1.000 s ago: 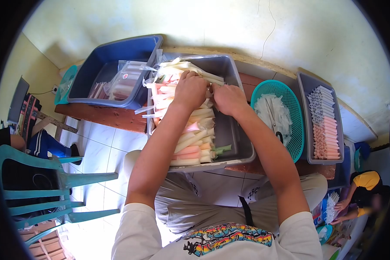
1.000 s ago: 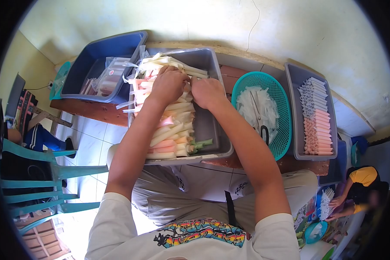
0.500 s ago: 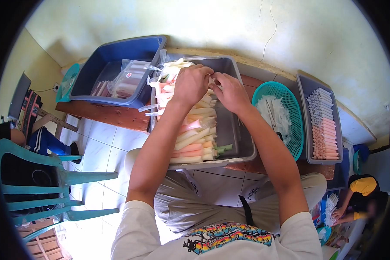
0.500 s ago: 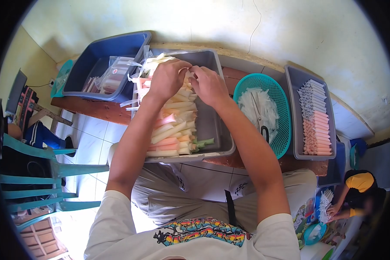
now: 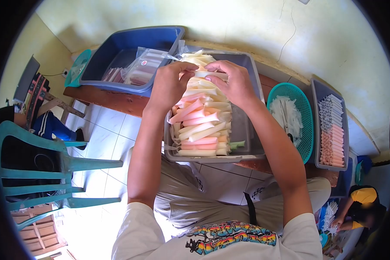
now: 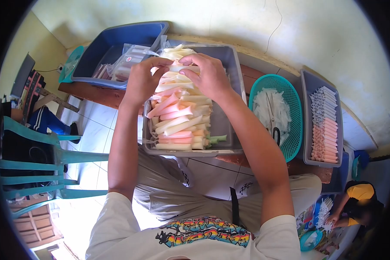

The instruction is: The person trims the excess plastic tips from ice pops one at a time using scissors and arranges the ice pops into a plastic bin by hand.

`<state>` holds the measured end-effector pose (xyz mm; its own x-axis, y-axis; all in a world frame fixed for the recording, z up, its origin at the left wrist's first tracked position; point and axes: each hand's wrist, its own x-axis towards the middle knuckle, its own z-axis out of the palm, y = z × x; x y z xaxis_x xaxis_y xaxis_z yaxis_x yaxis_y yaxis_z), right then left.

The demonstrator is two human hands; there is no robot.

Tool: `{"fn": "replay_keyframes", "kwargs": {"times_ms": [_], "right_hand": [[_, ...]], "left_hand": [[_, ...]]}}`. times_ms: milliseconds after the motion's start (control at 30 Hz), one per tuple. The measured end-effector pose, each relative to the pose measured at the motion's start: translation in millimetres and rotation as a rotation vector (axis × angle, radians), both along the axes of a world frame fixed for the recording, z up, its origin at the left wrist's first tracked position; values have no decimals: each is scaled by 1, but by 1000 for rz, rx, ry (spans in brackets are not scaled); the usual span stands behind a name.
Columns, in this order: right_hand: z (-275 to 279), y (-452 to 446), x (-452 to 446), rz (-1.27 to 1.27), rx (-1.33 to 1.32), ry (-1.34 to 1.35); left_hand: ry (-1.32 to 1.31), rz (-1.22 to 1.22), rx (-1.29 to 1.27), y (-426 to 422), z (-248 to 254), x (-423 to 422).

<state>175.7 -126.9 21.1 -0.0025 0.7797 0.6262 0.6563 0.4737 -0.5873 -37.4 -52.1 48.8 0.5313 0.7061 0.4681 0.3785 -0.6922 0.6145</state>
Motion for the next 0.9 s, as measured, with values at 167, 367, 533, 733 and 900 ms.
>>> {"fn": "replay_keyframes", "kwargs": {"times_ms": [167,367,533,733,900], "right_hand": [[-5,3,-17,43,-25,-39],[-17,-4,-21,33,-171,-27],[-25,-1,-18,44,-92,-96],[-30,-2,-18,16,-124,-47],[-13,-9,-24,-13,39,-119]], "left_hand": [[-14,-21,19,-1,-22,-20],[51,-25,89,-8,-31,-26],[81,-11,116,-6,-35,-27],[79,-5,171,-3,-38,-30],[-34,21,136,-14,-32,-41]]}}
